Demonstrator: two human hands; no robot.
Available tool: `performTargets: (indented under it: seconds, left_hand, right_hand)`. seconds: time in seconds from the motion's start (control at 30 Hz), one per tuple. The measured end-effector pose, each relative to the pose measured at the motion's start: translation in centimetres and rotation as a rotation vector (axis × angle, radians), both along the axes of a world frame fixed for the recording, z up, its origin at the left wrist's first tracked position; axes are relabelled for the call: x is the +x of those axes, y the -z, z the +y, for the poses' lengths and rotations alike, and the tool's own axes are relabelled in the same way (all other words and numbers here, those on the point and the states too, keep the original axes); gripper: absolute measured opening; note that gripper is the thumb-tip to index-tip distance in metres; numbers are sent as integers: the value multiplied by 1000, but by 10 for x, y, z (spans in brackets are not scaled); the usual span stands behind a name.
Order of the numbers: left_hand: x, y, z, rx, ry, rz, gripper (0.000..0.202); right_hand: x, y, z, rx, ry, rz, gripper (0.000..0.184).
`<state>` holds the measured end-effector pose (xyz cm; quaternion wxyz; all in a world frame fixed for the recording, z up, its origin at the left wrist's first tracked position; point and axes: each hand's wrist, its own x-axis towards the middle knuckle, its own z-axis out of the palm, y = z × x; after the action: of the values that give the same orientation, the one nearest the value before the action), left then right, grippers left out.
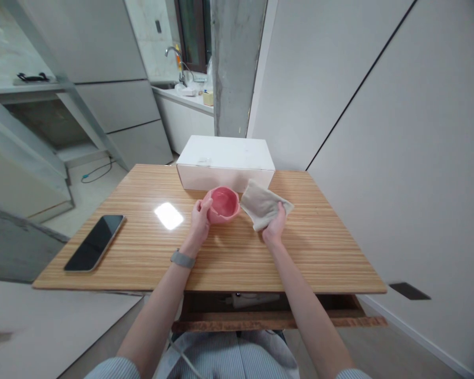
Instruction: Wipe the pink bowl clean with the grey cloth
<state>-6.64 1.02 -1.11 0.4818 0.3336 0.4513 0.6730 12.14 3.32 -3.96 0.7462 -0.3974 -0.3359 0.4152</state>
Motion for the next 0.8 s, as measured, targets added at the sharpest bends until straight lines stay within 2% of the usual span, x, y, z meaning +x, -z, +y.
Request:
performTargets:
  seconds: [0.07, 0.2, 0.33, 0.43, 0.5, 0.57, 0.8]
  left_hand:
    - [1, -4, -1, 17, 85, -113, 38]
    - [4, -10, -5, -22, 349, -373, 50]
    - [6, -7, -9, -157, 546, -297, 59]
    - [10, -4, -9, -174, 510, -162, 49]
    - [12, -2, -7, -160, 458, -138, 43]
    - [14, 0, -5, -147, 428, -152, 41]
    - [26, -4, -8, -62, 324, -255, 48]
  right_hand:
    - [2, 0, 6, -42, -46, 90, 39]
    - [-11, -7, 2, -92, -232, 170, 38]
    - [-30, -15, -14, -87, -468, 118, 36]
    - [-34, -17, -18, -36, -638, -55, 43]
    - [-34, -16, -18, 6, -603, -172, 47]
    - [-35, -14, -16, 51, -492, -236, 47]
    - [-51, -13, -27, 143, -198, -313, 36]
